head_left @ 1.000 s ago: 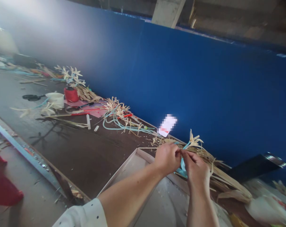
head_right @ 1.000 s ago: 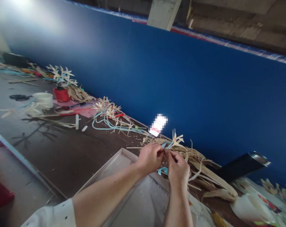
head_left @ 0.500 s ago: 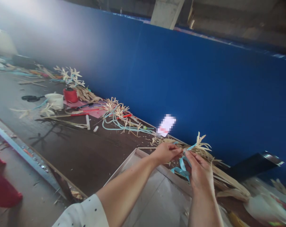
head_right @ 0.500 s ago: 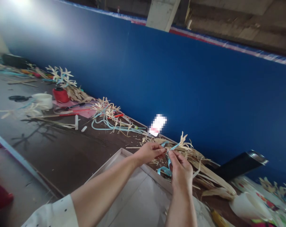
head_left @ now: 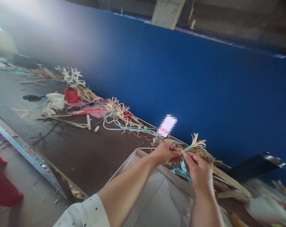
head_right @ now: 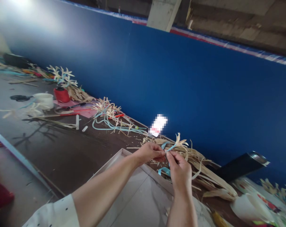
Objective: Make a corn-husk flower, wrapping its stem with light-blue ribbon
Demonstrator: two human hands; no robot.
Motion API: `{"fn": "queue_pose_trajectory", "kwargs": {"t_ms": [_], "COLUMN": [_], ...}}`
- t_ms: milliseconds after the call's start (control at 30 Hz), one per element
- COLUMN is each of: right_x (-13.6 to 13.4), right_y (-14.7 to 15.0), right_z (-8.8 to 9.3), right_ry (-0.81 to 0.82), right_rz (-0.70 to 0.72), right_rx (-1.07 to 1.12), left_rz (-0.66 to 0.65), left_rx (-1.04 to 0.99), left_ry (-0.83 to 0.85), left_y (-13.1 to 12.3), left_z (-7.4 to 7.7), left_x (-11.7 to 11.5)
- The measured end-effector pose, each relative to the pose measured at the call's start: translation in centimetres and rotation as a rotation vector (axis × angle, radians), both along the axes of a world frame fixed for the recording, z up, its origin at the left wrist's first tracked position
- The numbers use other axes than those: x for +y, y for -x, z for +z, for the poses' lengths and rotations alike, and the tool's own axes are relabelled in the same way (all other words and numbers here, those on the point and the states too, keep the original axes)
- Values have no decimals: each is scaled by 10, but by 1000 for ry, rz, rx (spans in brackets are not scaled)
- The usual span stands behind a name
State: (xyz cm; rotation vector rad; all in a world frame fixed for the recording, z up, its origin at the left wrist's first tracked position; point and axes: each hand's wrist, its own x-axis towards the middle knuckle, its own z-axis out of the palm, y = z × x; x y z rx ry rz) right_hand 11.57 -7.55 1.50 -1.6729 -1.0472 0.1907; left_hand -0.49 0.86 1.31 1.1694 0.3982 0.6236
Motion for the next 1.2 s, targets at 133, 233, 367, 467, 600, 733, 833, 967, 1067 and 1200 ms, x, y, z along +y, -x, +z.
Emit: {"fn": "queue_pose_trajectory", "kwargs": {"t_ms": [133,233,367,467,600,733,833,967,1067,1200], "right_x": [-1,0,1,1,-1,1,4,6,5,3], "right_y": [0,-1,-1,0,1,-1,-4,-7,-6,0], "right_z": [0,-2,-2,1,3,-2,-9,-14,-12,-4], "right_ry": [4,-39,-9,31,-3,-61,-116,-136,-127,-72], "right_rz": [21,54,-3,-45,-33,3,56,54,50,42], "right_rx": [45,131,128,71,119,259,351,361,345,284], "left_rz": [65,148,221,253,288,285,296,291,300,308], "left_rx": [1,48,77,75,110,144,159,173,193,205], "left_ry": [-76,-177,-294,-368,-463,-510,-533,-537,-544,-552], "left_y": [-4,-6,-8,-9,-7,-3,-2,-2,-3,-2], "left_z": [-2,-3,-7,-11,-10,-7,-6,-7,-7,-7], "left_x": [1,1,2,3,3,2,2,1,1,1]}}
